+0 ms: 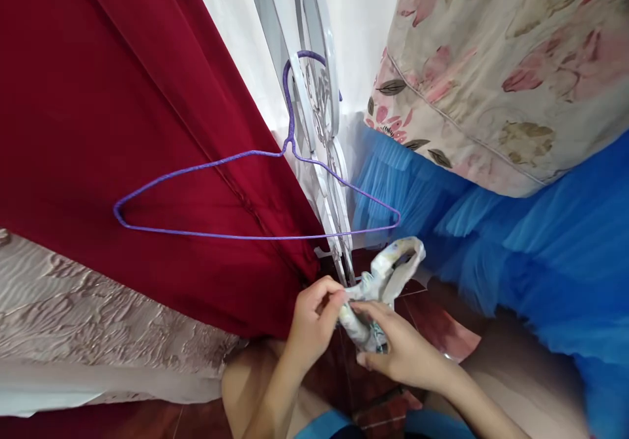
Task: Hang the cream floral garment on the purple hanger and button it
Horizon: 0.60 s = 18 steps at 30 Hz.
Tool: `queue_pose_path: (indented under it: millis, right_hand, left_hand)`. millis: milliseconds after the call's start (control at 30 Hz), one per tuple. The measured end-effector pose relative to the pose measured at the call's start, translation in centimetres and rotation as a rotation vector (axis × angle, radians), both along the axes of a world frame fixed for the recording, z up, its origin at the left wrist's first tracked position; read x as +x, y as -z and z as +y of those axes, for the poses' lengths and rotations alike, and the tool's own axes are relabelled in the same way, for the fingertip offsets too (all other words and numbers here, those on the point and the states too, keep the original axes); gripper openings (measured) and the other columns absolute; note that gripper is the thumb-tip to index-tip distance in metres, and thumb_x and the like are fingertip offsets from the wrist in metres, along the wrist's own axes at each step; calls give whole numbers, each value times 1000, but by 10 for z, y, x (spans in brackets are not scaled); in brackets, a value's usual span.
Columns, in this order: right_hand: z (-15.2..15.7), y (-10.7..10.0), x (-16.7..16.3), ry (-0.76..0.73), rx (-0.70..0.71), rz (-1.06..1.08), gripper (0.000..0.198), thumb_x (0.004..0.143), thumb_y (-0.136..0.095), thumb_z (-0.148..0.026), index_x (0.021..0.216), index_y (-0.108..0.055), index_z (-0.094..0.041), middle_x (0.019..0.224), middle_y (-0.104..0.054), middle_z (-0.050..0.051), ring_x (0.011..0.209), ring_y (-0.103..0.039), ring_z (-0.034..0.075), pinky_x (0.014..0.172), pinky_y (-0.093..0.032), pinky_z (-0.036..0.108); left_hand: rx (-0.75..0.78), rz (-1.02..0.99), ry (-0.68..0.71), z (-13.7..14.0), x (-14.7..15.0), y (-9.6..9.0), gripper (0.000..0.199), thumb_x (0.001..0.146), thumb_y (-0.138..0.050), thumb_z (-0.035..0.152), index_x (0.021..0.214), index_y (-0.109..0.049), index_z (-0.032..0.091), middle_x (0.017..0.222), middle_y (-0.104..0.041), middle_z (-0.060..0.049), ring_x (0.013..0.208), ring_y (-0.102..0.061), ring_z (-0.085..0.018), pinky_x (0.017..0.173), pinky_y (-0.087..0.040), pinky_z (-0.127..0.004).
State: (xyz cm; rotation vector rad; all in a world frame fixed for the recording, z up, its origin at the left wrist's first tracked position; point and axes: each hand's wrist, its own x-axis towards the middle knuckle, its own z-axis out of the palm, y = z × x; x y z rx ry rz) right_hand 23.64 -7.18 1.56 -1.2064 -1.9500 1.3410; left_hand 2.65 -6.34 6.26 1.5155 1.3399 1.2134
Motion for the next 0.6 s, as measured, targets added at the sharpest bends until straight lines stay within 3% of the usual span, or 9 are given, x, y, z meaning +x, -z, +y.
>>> queue_pose_path:
  millis: [67, 100, 200, 300, 367, 467, 567, 600]
  right_hand:
    - [-3, -16, -3, -94, -36, 100, 71, 70, -82, -25, 136, -57, -24, 132, -63, 8, 119, -58, 29, 103, -43, 38]
    - [-4, -24, -5, -138, -83, 139, 67, 71, -82, -26, 134, -58, -23, 131, -63, 8, 118, -58, 28, 102, -44, 37]
    - [-5, -41, -8, -148, -216, 223, 20, 92, -62, -31, 105, -68, -17, 104, -70, 5, 95, -62, 22, 85, -49, 32]
    - [-4, -50, -1, -103, -247, 325, 26, 99, -50, -35, 92, -66, -16, 92, -67, 4, 85, -59, 19, 76, -49, 28]
    - [-2, -55, 10, -83, -260, 353, 26, 99, -52, -38, 95, -67, -17, 92, -66, 4, 83, -58, 19, 72, -49, 28]
    - [7, -68, 33, -23, -165, 279, 25, 95, -56, -39, 89, -69, -18, 83, -64, 3, 74, -56, 19, 65, -47, 27]
    - [27, -80, 62, 6, 87, 215, 27, 86, -60, -33, 64, -62, -18, 64, -55, 2, 61, -48, 17, 57, -43, 28]
    - [37, -83, 73, 80, 168, 210, 29, 81, -63, -33, 57, -59, -18, 59, -53, 2, 57, -46, 17, 54, -41, 29]
  left_hand:
    - [60, 67, 106, -3, 23, -12, 23, 96, -58, 27, 76, -60, 17, 73, -55, 0, 68, -51, -12, 63, -39, -23]
    - [90, 103, 141, -3, 31, -17, 21, 96, -58, 25, 77, -60, 17, 74, -56, 0, 69, -52, -12, 65, -39, -23]
    - [150, 113, 203, -3, 44, -21, 20, 99, -54, 26, 82, -59, 18, 79, -58, -1, 75, -55, -13, 72, -41, -24]
    - [66, -3, 273, -6, 43, -11, 23, 101, -49, 40, 106, -60, 20, 100, -63, -6, 91, -59, -18, 84, -46, -29]
    - [-57, -64, 353, -11, 39, 0, 43, 97, -51, 54, 123, -57, 21, 114, -63, -10, 104, -59, -24, 93, -47, -34]
    - [-261, -97, 450, -22, 29, 19, 59, 88, -59, 65, 124, -62, 18, 117, -65, -11, 110, -59, -28, 96, -48, -37]
    - [-368, -41, 463, -35, 16, 30, 52, 83, -69, 57, 116, -68, 16, 111, -69, -11, 104, -62, -29, 91, -50, -37]
    - [-355, 8, 437, -39, 12, 31, 50, 82, -71, 53, 116, -68, 16, 110, -69, -11, 103, -61, -29, 90, -50, -36]
